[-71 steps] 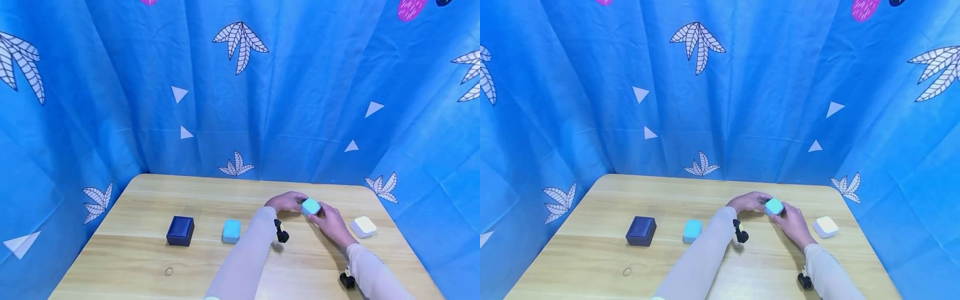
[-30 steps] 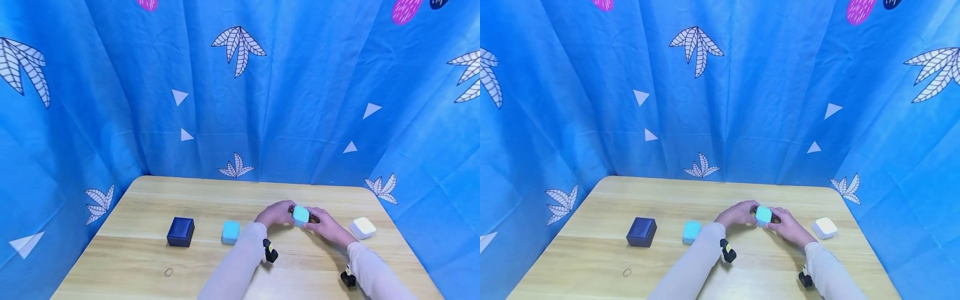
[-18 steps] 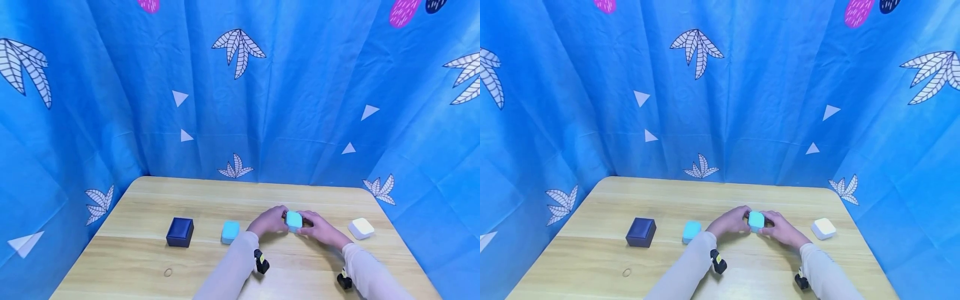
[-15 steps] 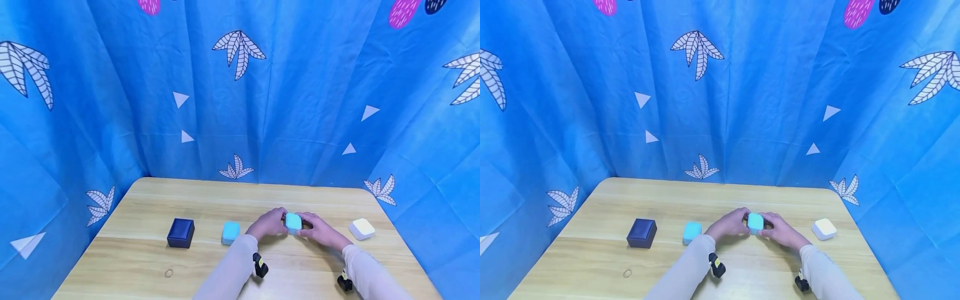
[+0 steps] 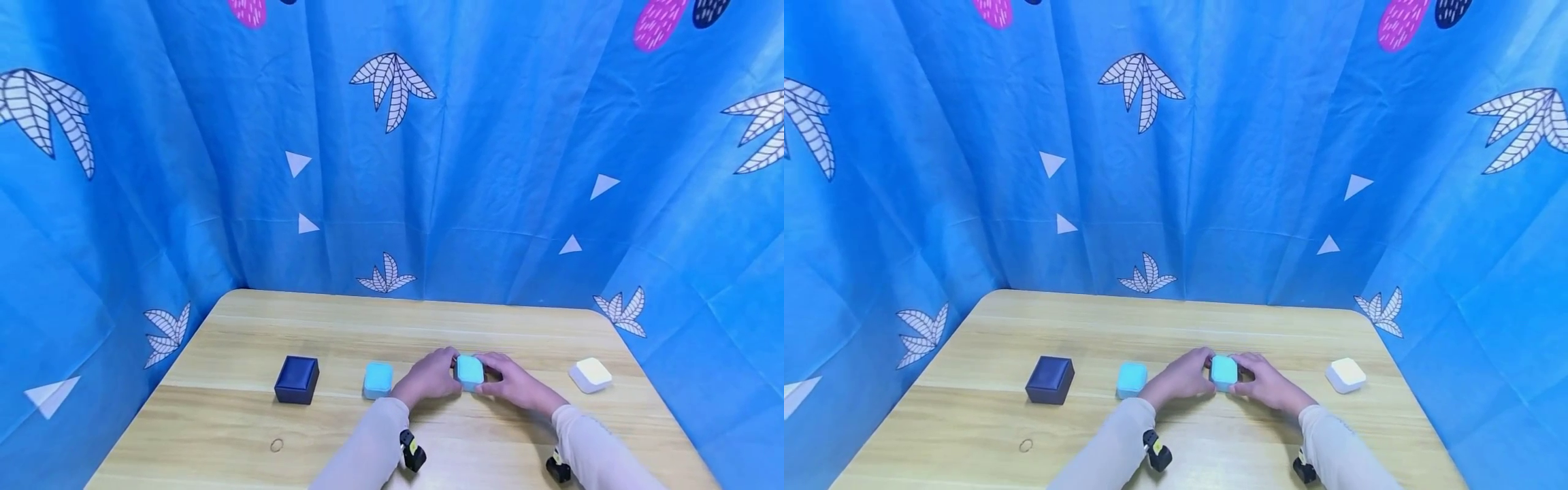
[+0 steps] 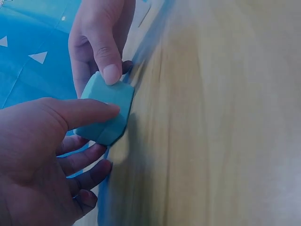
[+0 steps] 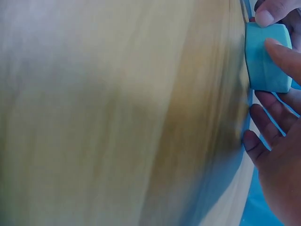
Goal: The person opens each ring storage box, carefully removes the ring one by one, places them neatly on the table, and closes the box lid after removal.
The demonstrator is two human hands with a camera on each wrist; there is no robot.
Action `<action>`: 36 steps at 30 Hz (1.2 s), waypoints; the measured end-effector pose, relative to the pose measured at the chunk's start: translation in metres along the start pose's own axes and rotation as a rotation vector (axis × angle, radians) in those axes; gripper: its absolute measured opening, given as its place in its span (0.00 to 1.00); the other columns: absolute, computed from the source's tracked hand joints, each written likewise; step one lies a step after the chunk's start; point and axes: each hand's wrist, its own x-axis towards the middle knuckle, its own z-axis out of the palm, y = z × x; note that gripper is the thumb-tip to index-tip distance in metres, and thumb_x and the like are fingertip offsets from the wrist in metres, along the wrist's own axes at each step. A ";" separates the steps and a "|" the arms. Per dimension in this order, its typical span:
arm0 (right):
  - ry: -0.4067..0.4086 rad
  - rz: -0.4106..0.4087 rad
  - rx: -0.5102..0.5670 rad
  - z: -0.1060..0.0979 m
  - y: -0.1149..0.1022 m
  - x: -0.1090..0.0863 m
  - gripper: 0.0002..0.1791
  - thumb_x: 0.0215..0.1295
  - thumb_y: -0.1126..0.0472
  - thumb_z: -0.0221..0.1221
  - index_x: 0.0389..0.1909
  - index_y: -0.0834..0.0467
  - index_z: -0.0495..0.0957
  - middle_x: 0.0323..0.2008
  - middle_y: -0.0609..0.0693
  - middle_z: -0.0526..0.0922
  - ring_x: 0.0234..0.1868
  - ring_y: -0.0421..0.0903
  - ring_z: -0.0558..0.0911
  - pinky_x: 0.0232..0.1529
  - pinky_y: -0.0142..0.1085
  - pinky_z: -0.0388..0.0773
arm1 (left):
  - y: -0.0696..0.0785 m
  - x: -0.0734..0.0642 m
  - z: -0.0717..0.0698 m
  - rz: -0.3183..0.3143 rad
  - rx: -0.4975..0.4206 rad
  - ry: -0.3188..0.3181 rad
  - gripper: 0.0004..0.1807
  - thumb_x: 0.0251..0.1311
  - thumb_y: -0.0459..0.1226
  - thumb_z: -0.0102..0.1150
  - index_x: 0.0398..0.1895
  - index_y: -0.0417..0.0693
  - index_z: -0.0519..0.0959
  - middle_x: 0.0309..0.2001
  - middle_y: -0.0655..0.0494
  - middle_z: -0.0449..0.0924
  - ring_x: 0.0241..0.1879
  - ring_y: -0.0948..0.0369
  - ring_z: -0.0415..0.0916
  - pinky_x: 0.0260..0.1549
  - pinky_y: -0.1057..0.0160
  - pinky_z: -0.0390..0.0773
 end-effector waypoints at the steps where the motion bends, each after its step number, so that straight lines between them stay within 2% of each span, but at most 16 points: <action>1: -0.001 -0.004 0.003 0.001 -0.001 0.000 0.36 0.63 0.50 0.68 0.70 0.59 0.71 0.65 0.61 0.74 0.65 0.63 0.71 0.64 0.63 0.68 | 0.000 -0.002 0.000 -0.003 -0.007 0.003 0.33 0.53 0.40 0.74 0.63 0.49 0.73 0.54 0.57 0.79 0.52 0.59 0.77 0.53 0.58 0.79; 12: -0.033 -0.006 0.007 0.012 -0.014 -0.001 0.36 0.63 0.49 0.68 0.69 0.58 0.72 0.64 0.58 0.75 0.65 0.61 0.71 0.63 0.59 0.69 | -0.005 -0.024 0.003 -0.026 -0.037 0.045 0.32 0.54 0.40 0.73 0.63 0.49 0.72 0.52 0.57 0.78 0.50 0.59 0.76 0.53 0.57 0.79; 20: -0.039 -0.014 0.013 0.018 -0.018 -0.002 0.36 0.62 0.49 0.68 0.69 0.58 0.71 0.64 0.58 0.75 0.65 0.62 0.70 0.66 0.64 0.65 | -0.007 -0.037 0.004 -0.039 -0.055 0.068 0.35 0.53 0.40 0.73 0.65 0.46 0.71 0.53 0.54 0.78 0.52 0.57 0.75 0.54 0.55 0.78; 32: -0.040 -0.073 0.001 0.023 -0.027 -0.004 0.38 0.61 0.48 0.69 0.69 0.59 0.71 0.62 0.57 0.76 0.63 0.61 0.71 0.65 0.66 0.66 | -0.016 -0.046 0.007 -0.047 -0.070 0.091 0.35 0.52 0.42 0.75 0.64 0.48 0.72 0.54 0.56 0.79 0.55 0.56 0.75 0.57 0.53 0.77; 36: -0.036 -0.037 0.025 0.023 -0.028 -0.006 0.44 0.58 0.47 0.71 0.72 0.60 0.66 0.66 0.61 0.72 0.67 0.64 0.68 0.66 0.67 0.63 | -0.016 -0.046 0.009 -0.051 -0.080 0.102 0.40 0.48 0.45 0.78 0.65 0.49 0.71 0.55 0.55 0.78 0.56 0.54 0.74 0.57 0.51 0.76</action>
